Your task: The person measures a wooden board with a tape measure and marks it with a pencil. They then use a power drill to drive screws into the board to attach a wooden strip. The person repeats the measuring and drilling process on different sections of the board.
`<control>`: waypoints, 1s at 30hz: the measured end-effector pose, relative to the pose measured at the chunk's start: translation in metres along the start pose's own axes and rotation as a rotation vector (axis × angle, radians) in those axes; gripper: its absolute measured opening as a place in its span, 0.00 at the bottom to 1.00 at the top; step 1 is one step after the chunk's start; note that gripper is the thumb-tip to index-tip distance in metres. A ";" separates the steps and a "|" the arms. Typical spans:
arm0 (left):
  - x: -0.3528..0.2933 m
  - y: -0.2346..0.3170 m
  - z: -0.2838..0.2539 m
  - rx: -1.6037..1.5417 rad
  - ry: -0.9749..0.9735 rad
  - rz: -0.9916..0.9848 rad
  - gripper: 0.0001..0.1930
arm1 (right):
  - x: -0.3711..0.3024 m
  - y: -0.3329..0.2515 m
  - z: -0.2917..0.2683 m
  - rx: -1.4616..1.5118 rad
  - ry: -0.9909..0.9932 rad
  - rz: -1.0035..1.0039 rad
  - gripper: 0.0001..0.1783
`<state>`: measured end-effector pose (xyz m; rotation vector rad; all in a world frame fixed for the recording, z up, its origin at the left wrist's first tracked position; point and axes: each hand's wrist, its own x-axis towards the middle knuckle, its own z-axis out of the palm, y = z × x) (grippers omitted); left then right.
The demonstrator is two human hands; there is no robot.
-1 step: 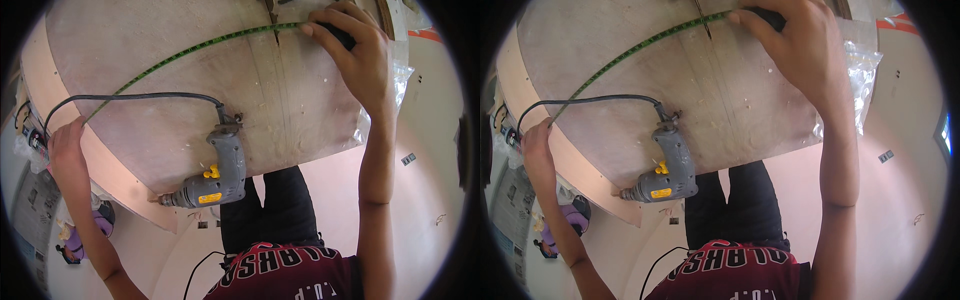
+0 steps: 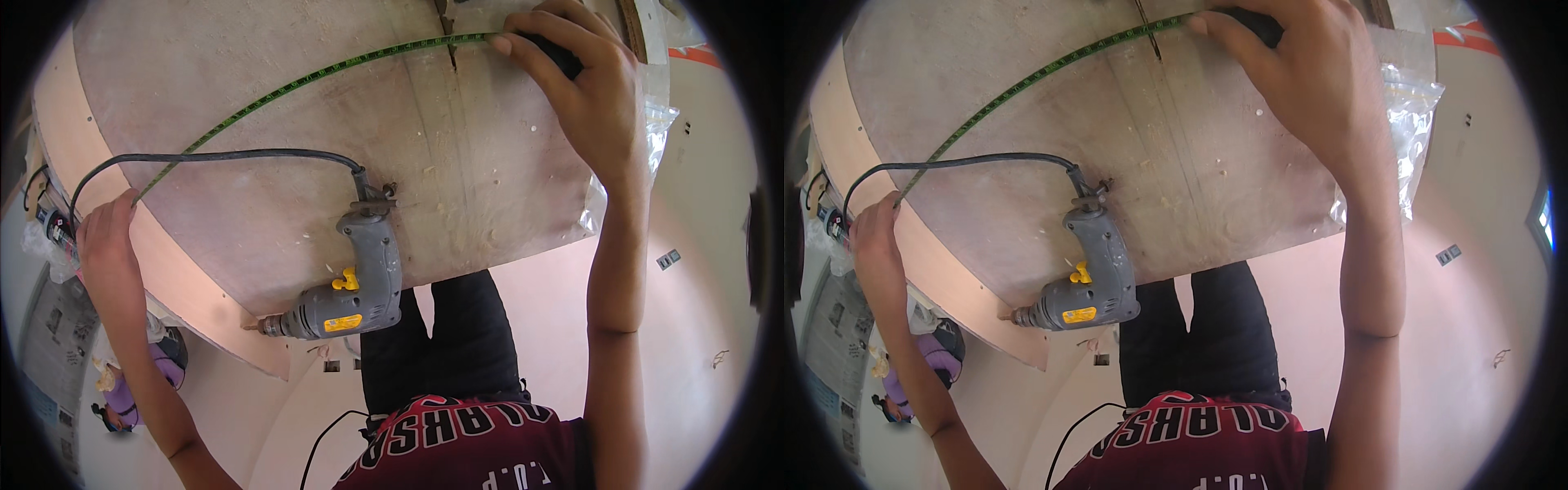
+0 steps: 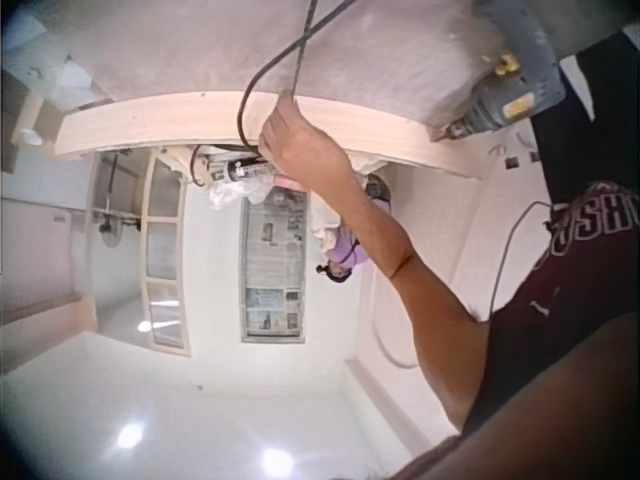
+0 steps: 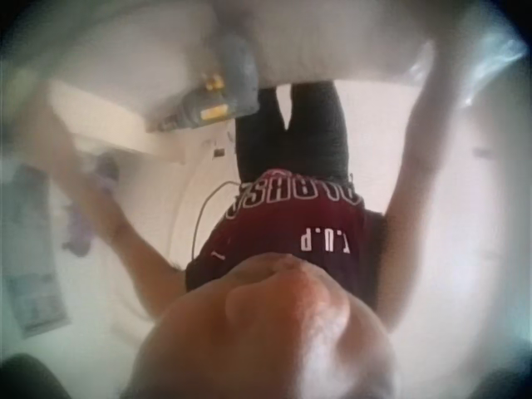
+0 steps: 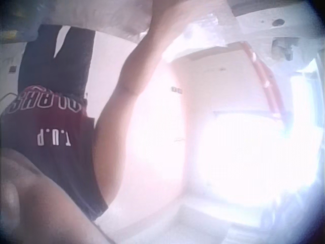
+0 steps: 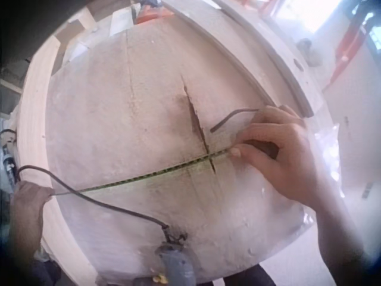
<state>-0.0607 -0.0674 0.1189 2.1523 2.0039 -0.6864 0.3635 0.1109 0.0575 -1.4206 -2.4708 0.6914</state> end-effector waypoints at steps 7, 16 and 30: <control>0.004 0.001 -0.001 0.019 -0.005 -0.003 0.17 | -0.001 -0.027 -0.001 0.005 0.098 0.062 0.09; 0.002 -0.007 -0.003 -0.024 -0.039 -0.008 0.17 | 0.003 -0.040 -0.007 -0.073 0.061 0.071 0.08; 0.000 -0.004 -0.007 -0.027 -0.068 -0.047 0.17 | 0.004 0.006 -0.001 0.165 -0.009 0.024 0.08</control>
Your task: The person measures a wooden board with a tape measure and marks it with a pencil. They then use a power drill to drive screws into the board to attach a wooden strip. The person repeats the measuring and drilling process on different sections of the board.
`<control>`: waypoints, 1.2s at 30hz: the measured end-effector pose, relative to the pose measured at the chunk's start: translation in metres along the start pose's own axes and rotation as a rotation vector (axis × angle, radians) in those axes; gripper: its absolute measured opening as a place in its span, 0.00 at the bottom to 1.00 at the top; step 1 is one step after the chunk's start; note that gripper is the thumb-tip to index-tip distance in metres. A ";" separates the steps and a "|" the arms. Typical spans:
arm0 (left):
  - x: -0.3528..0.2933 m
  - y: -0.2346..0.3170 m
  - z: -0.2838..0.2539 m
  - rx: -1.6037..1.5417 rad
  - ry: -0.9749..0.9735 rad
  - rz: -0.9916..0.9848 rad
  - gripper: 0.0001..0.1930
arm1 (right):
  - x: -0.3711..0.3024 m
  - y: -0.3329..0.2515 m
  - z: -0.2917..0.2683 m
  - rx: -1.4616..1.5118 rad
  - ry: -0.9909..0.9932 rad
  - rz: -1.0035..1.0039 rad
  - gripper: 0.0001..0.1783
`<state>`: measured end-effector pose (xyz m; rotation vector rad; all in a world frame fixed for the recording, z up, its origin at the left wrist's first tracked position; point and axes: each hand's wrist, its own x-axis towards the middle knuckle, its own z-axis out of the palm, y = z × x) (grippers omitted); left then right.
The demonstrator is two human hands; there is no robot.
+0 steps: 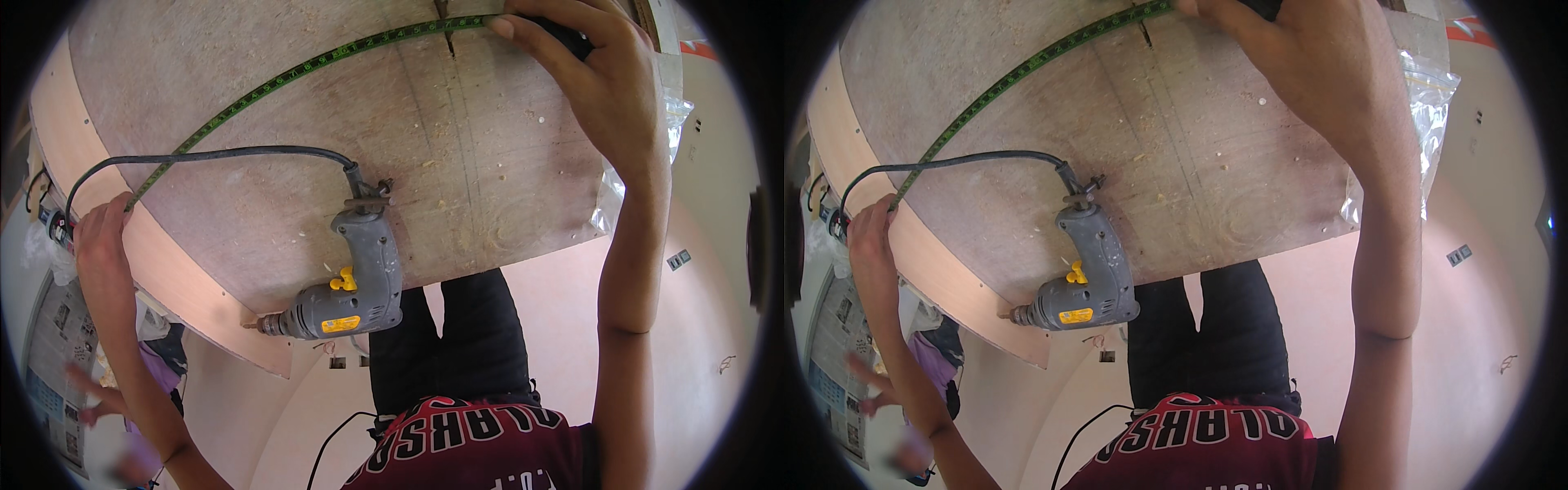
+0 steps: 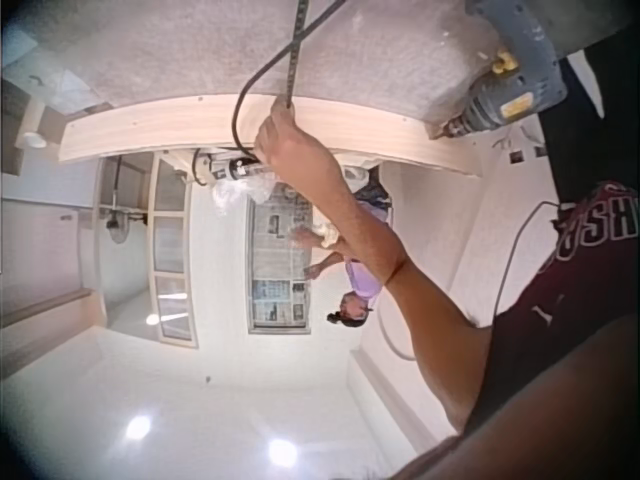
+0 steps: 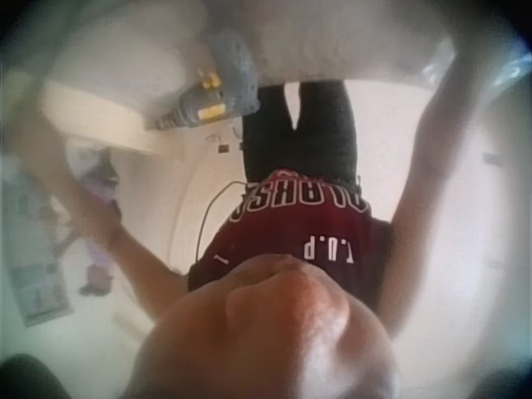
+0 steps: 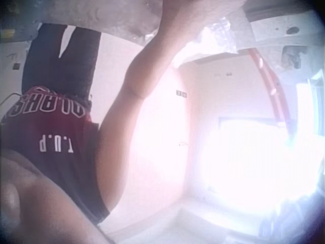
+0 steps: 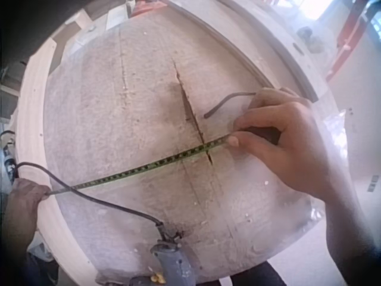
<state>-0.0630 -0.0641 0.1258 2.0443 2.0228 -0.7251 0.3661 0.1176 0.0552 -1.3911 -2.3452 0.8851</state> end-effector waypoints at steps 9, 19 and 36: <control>0.004 0.002 -0.002 0.007 0.015 0.018 0.18 | -0.002 -0.025 0.001 -0.091 0.067 0.016 0.09; 0.006 0.002 -0.004 0.006 -0.009 0.020 0.17 | -0.001 -0.042 0.003 -0.292 0.062 0.073 0.10; 0.006 0.002 -0.004 0.008 0.005 0.029 0.19 | -0.001 -0.028 0.000 -0.151 0.074 -0.007 0.10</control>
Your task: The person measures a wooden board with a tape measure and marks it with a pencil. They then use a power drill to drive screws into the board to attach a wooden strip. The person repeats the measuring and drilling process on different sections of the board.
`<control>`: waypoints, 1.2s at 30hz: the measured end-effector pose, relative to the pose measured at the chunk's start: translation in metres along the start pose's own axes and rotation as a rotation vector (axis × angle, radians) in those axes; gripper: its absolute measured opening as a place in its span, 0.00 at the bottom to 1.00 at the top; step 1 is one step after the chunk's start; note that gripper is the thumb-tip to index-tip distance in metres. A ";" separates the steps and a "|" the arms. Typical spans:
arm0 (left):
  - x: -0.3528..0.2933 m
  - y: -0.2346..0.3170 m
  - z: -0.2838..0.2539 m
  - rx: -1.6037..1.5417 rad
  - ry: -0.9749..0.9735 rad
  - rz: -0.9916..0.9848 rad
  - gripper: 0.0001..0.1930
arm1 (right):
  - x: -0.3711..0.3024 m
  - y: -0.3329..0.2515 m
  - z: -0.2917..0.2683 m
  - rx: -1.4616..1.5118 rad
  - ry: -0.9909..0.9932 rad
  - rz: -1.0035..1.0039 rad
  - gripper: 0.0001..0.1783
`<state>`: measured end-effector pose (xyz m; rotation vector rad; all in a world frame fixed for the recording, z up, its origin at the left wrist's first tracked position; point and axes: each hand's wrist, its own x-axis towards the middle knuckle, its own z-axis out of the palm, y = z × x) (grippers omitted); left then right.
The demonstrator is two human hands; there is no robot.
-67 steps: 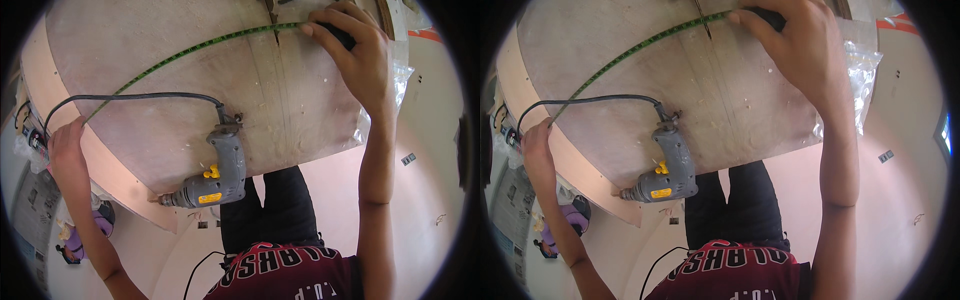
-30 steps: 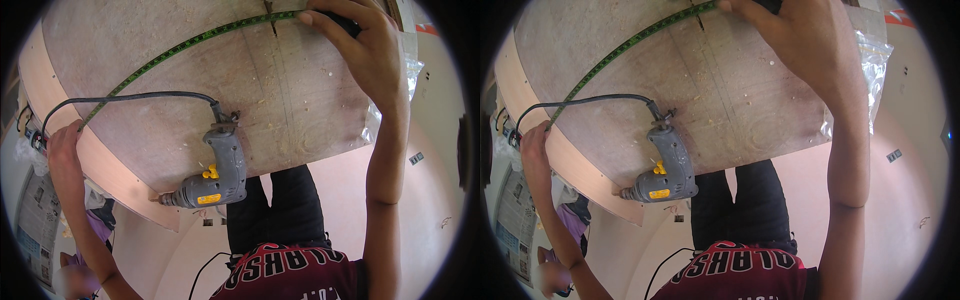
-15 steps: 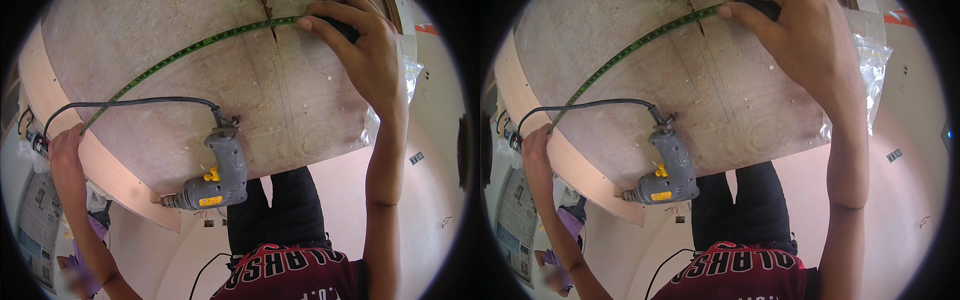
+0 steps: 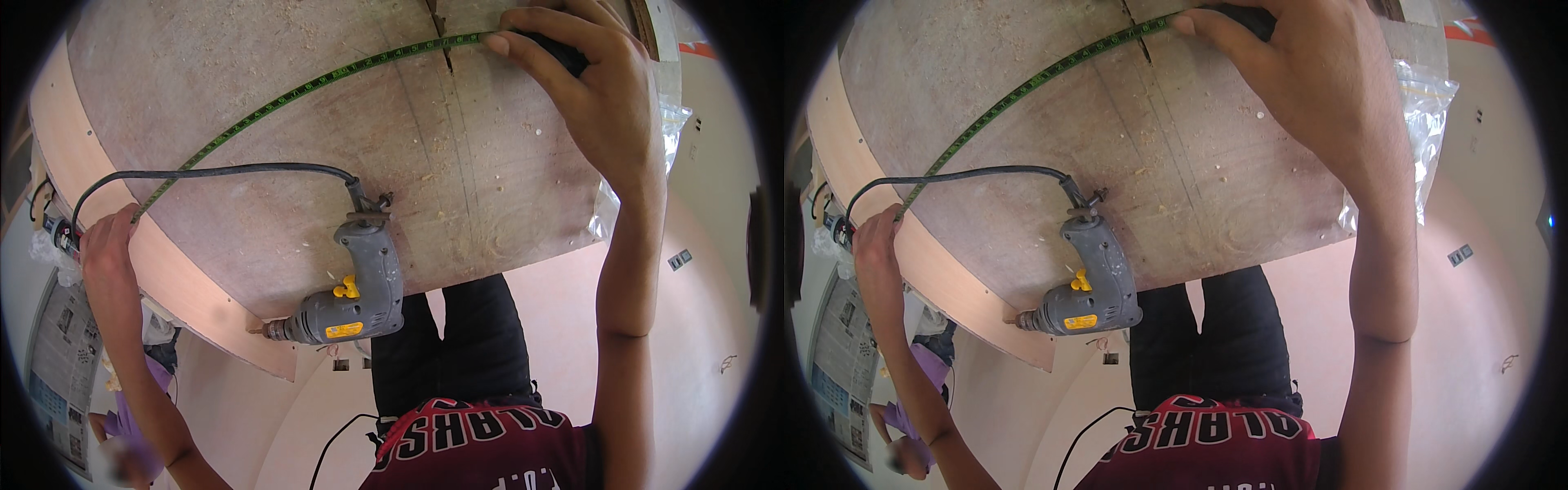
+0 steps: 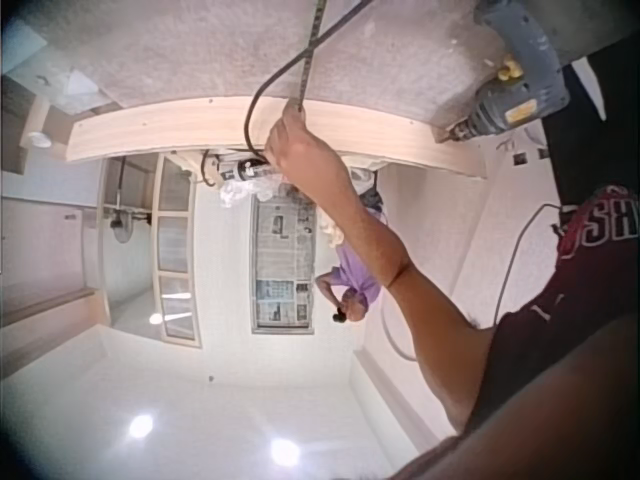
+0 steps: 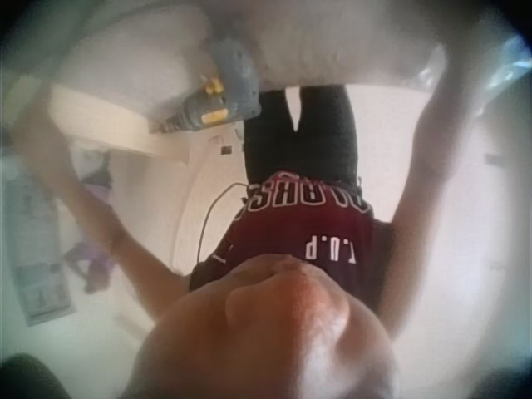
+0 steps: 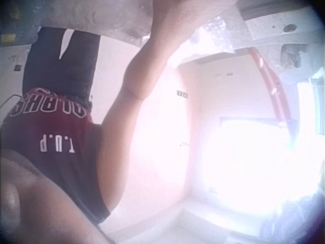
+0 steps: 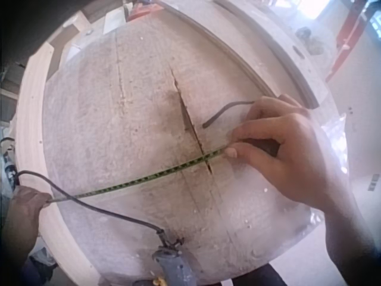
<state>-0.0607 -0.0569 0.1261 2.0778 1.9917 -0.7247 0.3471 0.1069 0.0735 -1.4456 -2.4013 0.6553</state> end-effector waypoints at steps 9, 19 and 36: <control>0.001 0.001 -0.002 -0.003 -0.032 -0.010 0.16 | 0.002 -0.010 -0.006 -0.032 -0.053 0.023 0.09; 0.001 0.003 -0.006 0.010 -0.033 0.029 0.17 | -0.001 -0.005 0.000 0.073 -0.026 0.084 0.08; 0.003 0.009 -0.008 -0.020 -0.032 -0.011 0.16 | 0.000 0.001 0.001 -0.029 -0.024 0.024 0.08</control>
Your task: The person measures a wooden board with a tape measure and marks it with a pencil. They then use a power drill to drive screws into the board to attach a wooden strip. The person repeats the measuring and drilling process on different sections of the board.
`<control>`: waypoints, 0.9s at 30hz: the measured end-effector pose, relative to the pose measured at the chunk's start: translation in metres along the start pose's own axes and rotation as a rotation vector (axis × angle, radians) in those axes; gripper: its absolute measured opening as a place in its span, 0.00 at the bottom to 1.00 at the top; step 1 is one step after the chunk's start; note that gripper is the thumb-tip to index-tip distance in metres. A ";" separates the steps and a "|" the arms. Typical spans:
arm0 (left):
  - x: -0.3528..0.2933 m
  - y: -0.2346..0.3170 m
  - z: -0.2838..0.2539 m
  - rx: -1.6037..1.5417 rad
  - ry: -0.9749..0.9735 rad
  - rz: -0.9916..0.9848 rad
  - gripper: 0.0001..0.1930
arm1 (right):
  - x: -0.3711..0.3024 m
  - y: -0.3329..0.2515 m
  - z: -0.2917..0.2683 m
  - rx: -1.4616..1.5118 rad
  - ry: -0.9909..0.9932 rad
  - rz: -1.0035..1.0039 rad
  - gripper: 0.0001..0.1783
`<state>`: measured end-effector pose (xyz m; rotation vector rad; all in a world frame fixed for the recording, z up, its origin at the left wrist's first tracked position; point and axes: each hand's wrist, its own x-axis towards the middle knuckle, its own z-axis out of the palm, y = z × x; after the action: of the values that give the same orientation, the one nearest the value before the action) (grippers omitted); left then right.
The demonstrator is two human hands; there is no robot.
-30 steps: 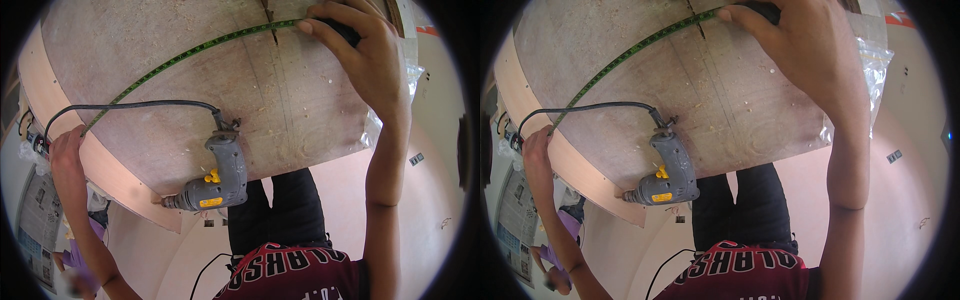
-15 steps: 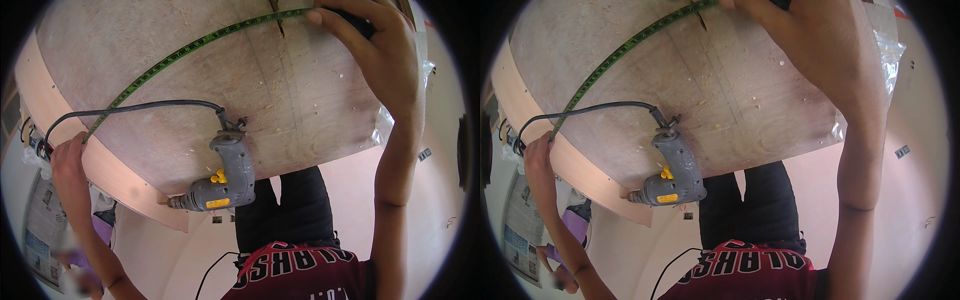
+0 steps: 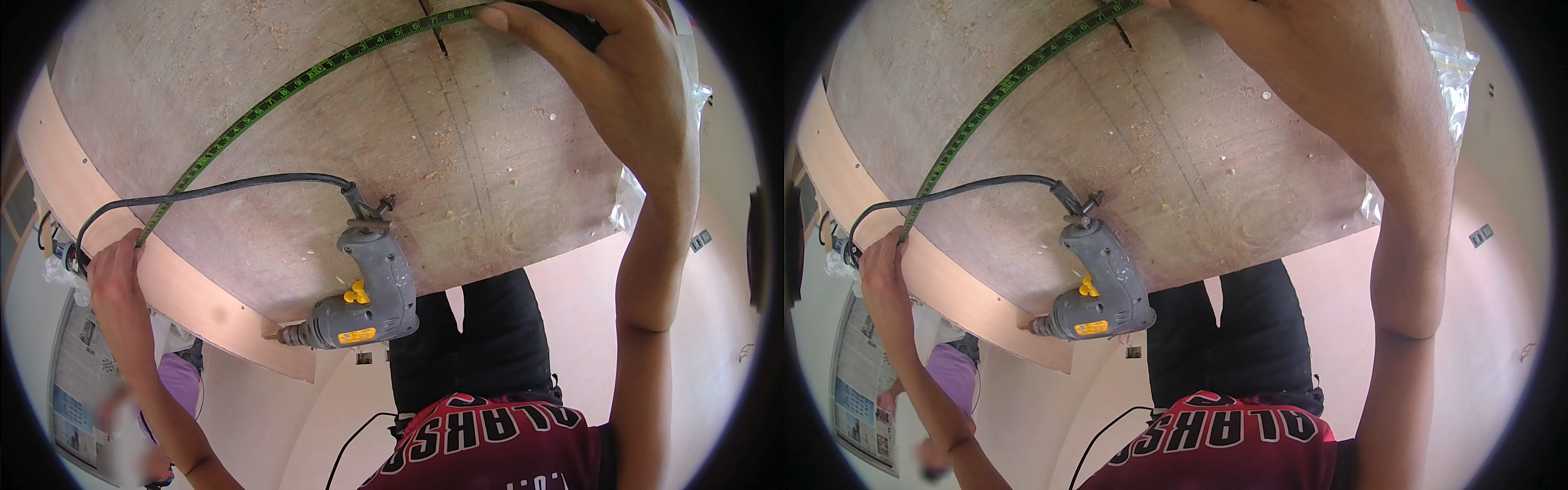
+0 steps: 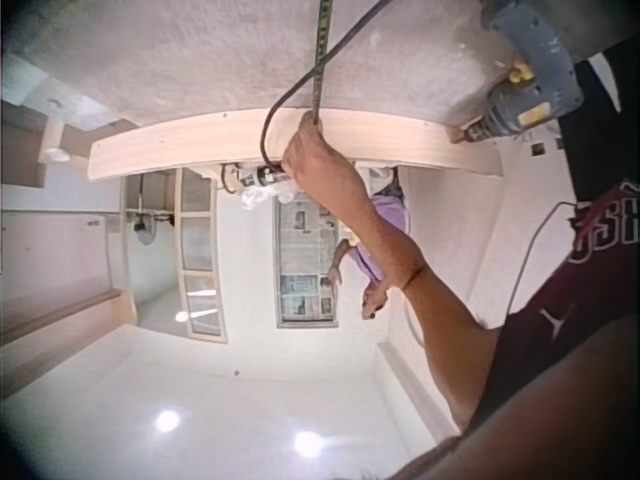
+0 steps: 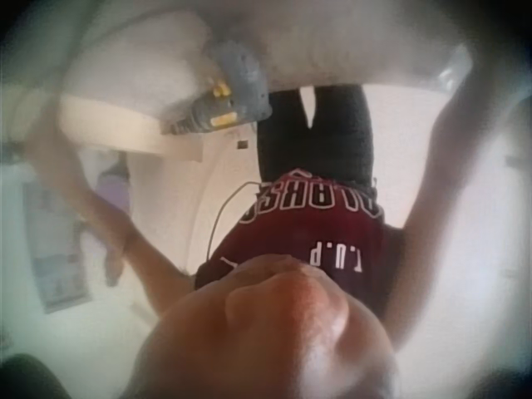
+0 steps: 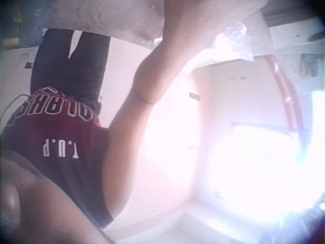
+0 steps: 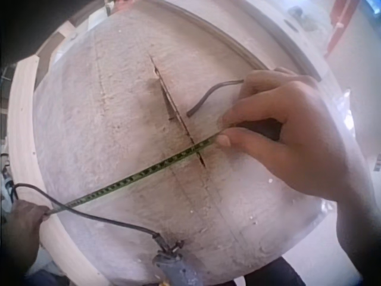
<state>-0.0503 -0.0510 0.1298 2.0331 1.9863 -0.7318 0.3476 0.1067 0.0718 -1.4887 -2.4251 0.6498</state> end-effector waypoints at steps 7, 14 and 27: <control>-0.017 0.012 -0.014 -0.077 -0.028 0.029 0.19 | -0.012 0.023 -0.003 -0.049 -0.042 -0.100 0.12; 0.056 -0.075 -0.100 -0.897 0.586 -0.297 0.35 | 0.000 0.010 -0.014 -0.017 -0.004 0.020 0.10; 0.244 -0.235 -0.040 -1.133 0.013 -0.497 0.56 | 0.015 -0.008 -0.016 0.011 -0.085 0.073 0.11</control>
<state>-0.2794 0.1987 0.0921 0.8942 2.1397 0.3442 0.3409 0.1208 0.0885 -1.5833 -2.4349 0.7548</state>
